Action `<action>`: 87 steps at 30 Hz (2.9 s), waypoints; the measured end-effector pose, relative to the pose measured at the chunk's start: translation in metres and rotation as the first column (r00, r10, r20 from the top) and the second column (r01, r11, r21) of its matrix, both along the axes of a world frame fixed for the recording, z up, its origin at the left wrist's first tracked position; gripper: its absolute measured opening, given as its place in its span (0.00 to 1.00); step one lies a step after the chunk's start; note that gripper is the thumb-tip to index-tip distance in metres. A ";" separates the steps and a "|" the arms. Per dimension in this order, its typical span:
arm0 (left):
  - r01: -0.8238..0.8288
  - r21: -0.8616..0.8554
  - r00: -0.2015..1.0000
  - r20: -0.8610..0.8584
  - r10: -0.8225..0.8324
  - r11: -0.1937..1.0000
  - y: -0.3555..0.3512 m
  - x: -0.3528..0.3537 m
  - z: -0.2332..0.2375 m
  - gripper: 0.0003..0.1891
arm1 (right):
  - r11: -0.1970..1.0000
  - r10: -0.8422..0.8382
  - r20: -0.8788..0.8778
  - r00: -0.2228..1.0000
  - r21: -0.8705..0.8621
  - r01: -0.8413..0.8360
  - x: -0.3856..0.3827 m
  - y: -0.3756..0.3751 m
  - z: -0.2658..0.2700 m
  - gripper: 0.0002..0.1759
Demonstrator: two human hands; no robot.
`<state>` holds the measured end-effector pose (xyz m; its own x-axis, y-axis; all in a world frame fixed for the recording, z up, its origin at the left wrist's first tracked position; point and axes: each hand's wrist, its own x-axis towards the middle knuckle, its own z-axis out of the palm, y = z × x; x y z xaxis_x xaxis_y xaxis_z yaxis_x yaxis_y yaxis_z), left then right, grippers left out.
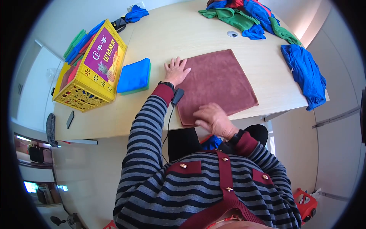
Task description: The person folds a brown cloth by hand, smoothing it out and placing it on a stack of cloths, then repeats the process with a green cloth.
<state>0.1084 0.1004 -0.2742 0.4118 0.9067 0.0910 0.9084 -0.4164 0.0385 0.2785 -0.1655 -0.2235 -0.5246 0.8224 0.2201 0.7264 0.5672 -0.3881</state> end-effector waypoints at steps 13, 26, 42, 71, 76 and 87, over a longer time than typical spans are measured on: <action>0.296 0.027 0.928 0.228 -0.294 0.955 -0.016 0.082 0.004 0.37 | 0.881 -0.472 0.219 0.854 0.119 0.457 0.027 0.010 -0.025 0.36; 0.262 0.235 0.935 0.180 -0.307 0.936 -0.014 0.095 0.001 0.33 | 0.902 -0.393 0.043 0.919 -0.177 0.394 0.088 0.026 0.005 0.31; 0.348 0.066 0.935 0.042 -0.351 0.935 0.001 0.152 0.003 0.35 | 0.687 -0.726 0.142 0.673 0.161 0.708 0.079 0.024 -0.034 0.34; 0.343 -0.022 0.937 0.075 -0.340 0.939 -0.188 0.023 0.002 0.33 | 0.639 -0.769 0.135 0.625 0.177 0.749 0.087 0.019 -0.044 0.34; 0.273 -0.006 0.959 0.087 -0.271 0.962 -0.203 -0.009 -0.003 0.32 | 0.642 -0.767 0.181 0.616 0.203 0.739 0.082 0.021 -0.051 0.34; 0.258 0.023 0.954 0.149 -0.258 0.966 -0.203 -0.038 -0.008 0.32 | 0.663 -0.744 0.301 0.596 0.227 0.713 0.106 0.011 -0.061 0.33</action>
<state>0.0705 -0.1025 -0.2824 0.6133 0.7708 0.1725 0.7538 -0.6364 0.1639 0.3847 -0.1547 -0.2847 0.1924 0.9533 0.2327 0.9807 -0.1950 -0.0121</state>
